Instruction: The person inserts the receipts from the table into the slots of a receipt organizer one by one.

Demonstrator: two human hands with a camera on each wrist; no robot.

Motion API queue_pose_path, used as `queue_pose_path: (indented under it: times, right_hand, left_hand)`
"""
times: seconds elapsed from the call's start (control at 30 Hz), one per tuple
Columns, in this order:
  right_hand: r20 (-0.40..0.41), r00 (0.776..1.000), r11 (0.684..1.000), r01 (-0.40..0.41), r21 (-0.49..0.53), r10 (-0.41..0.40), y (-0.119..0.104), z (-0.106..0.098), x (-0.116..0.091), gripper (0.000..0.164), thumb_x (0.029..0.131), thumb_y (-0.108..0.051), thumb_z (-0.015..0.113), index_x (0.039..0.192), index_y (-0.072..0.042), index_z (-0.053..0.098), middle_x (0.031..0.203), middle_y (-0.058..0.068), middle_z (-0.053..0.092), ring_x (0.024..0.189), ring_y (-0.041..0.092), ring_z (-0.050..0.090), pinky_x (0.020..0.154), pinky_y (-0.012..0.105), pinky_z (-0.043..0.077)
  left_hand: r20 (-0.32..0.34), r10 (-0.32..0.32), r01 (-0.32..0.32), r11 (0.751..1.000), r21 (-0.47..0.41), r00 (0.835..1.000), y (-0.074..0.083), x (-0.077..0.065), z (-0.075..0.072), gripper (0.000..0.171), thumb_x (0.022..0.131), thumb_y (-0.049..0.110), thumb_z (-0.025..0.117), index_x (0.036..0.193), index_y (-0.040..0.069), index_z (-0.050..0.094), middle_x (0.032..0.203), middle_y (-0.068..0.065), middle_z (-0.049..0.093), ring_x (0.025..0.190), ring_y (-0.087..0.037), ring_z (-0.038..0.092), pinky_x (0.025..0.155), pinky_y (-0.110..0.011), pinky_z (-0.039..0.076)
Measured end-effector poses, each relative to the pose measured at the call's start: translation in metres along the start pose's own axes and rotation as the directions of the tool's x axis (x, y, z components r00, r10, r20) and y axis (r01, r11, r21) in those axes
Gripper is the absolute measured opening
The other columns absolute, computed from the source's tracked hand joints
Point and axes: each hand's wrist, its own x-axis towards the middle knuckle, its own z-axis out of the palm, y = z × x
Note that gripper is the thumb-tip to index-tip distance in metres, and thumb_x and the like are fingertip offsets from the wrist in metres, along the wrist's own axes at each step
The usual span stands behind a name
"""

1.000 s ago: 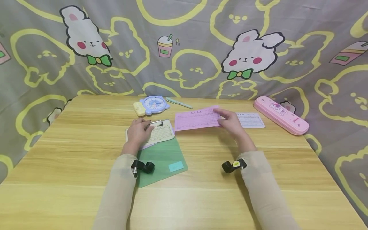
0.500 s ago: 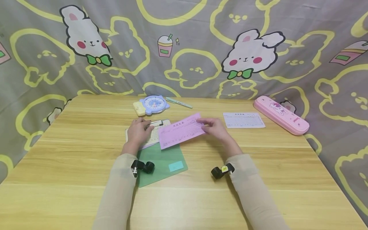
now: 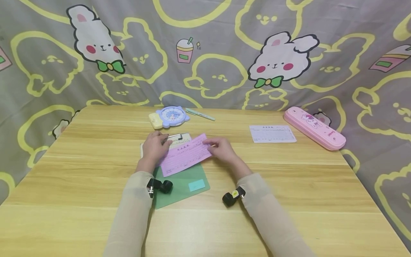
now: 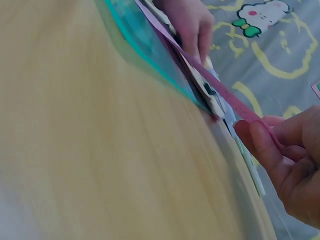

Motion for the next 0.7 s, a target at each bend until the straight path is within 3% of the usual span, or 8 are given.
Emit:
queue_pose_path:
  times: [0.5,0.7]
  right_hand:
    - [-0.012,1.000,1.000,0.000,-0.008,0.000,-0.007,0.038,0.011,0.028,0.077,0.006,0.054,0.103,-0.001,0.061,0.101,0.013,0.057,0.070,0.014,0.056,0.056,0.023,0.047]
    - [0.002,0.999,0.998,-0.050,0.030,0.050,-0.007,0.048,0.016,0.028,0.077,0.006,0.055,0.103,0.000,0.061,0.096,0.013,0.057,0.071,0.015,0.055,0.056,0.023,0.048]
  left_hand:
    - [-0.007,0.047,-0.046,0.995,0.092,0.999,0.001,0.002,0.000,0.039,0.083,0.028,0.056,0.114,0.005,0.056,0.096,-0.010,0.050,0.091,-0.026,0.043,0.073,-0.040,0.038]
    - [-0.005,0.066,-0.065,0.992,0.111,0.998,0.001,0.001,0.000,0.039,0.083,0.028,0.055,0.114,0.005,0.056,0.095,-0.011,0.050,0.090,-0.027,0.043,0.072,-0.040,0.038]
